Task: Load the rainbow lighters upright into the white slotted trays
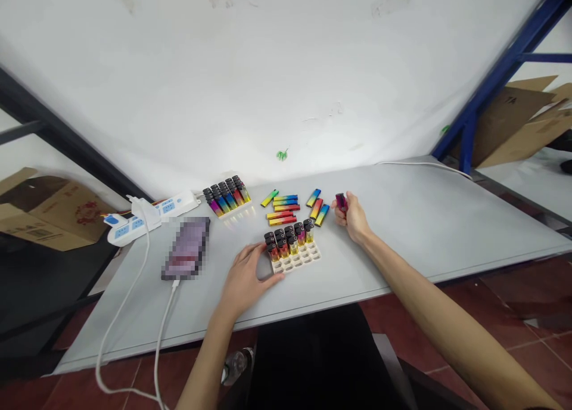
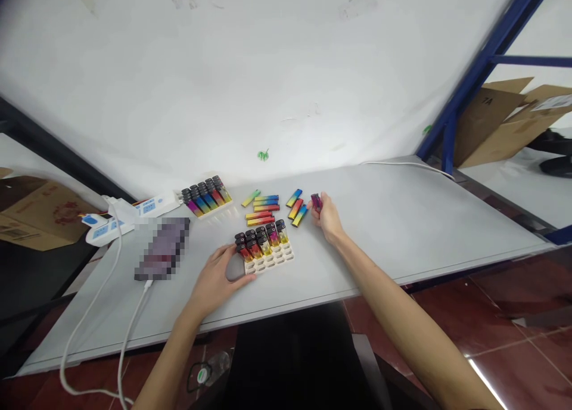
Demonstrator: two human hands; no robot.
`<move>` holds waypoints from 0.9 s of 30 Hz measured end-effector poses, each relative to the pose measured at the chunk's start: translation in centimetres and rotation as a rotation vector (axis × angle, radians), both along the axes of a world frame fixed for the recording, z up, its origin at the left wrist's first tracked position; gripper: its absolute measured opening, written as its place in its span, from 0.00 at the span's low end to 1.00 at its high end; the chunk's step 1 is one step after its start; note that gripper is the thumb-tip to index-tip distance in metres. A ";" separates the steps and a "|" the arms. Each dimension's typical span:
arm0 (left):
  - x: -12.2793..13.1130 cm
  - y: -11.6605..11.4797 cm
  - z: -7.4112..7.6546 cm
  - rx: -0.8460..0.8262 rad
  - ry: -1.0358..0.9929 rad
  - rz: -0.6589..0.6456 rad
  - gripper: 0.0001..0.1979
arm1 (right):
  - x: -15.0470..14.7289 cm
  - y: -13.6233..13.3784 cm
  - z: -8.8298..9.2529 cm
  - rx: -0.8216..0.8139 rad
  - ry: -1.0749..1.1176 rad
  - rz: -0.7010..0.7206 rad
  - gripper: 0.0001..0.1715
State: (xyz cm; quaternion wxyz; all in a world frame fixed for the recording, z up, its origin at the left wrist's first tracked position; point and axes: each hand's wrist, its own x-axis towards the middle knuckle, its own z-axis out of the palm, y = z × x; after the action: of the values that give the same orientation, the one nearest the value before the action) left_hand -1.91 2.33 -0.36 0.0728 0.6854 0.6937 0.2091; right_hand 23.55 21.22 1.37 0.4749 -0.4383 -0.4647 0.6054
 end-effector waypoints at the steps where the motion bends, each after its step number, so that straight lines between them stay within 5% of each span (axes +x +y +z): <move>1: 0.0 0.0 0.0 -0.002 -0.001 0.001 0.35 | 0.0 -0.3 -0.1 0.056 -0.039 0.008 0.27; 8: 0.1 0.0 0.0 -0.012 0.011 0.008 0.36 | 0.9 -4.4 0.6 0.387 -0.258 0.110 0.18; 15: 0.1 0.1 -0.1 0.024 -0.002 -0.007 0.35 | 0.3 -7.5 1.7 0.333 -0.250 0.211 0.14; 27: 0.2 0.0 -0.1 0.025 -0.007 -0.013 0.35 | -2.0 -9.2 0.8 0.682 -0.688 0.260 0.09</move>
State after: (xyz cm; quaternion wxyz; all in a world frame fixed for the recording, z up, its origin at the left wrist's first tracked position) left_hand -1.72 2.30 -0.44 0.0682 0.6899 0.6864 0.2197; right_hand 21.56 12.05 2.16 0.3312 -0.3708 -0.8164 0.2938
